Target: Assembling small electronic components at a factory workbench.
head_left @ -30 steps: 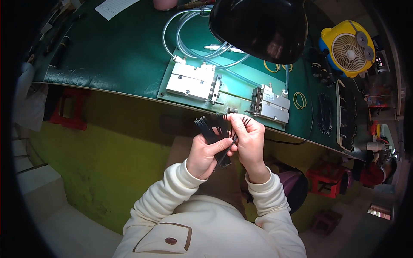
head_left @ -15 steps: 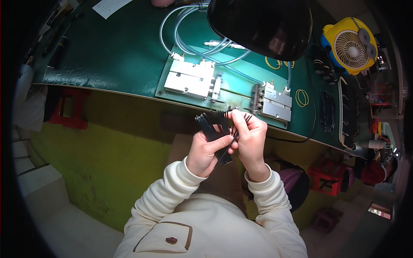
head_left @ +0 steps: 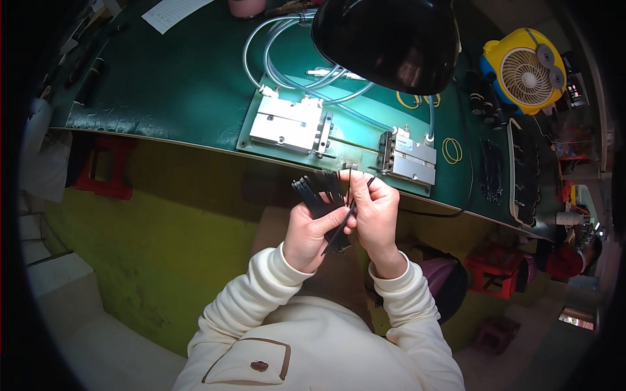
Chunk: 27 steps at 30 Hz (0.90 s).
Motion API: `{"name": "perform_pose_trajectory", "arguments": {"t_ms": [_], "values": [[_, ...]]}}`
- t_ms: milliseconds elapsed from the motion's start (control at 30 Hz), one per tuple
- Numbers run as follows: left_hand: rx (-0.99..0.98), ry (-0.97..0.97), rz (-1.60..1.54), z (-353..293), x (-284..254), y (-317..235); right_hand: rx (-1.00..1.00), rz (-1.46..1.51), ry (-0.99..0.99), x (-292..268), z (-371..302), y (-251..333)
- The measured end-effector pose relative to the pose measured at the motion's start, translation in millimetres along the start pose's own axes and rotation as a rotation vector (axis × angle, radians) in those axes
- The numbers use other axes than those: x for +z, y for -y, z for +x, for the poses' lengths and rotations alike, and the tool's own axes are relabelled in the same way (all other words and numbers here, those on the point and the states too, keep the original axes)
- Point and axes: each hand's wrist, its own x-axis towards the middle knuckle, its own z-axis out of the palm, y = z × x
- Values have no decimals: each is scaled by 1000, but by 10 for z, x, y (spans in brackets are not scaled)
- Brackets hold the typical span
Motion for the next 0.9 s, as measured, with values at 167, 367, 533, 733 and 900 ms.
{"name": "perform_pose_trajectory", "arguments": {"t_ms": [167,367,533,733,900], "values": [[71,-52,-46,-50,14,48,-87,-50,42,12,-42,-18],[86,-48,-34,-36,3,44,-97,-71,7,-4,-22,-48],[66,-54,-39,11,-7,26,-27,-33,-26,17,16,-19],[53,-25,-18,50,-47,14,-24,-45,-69,55,35,-23],[57,-6,-26,55,-26,-19,-19,-47,-79,54,44,-38]]}}
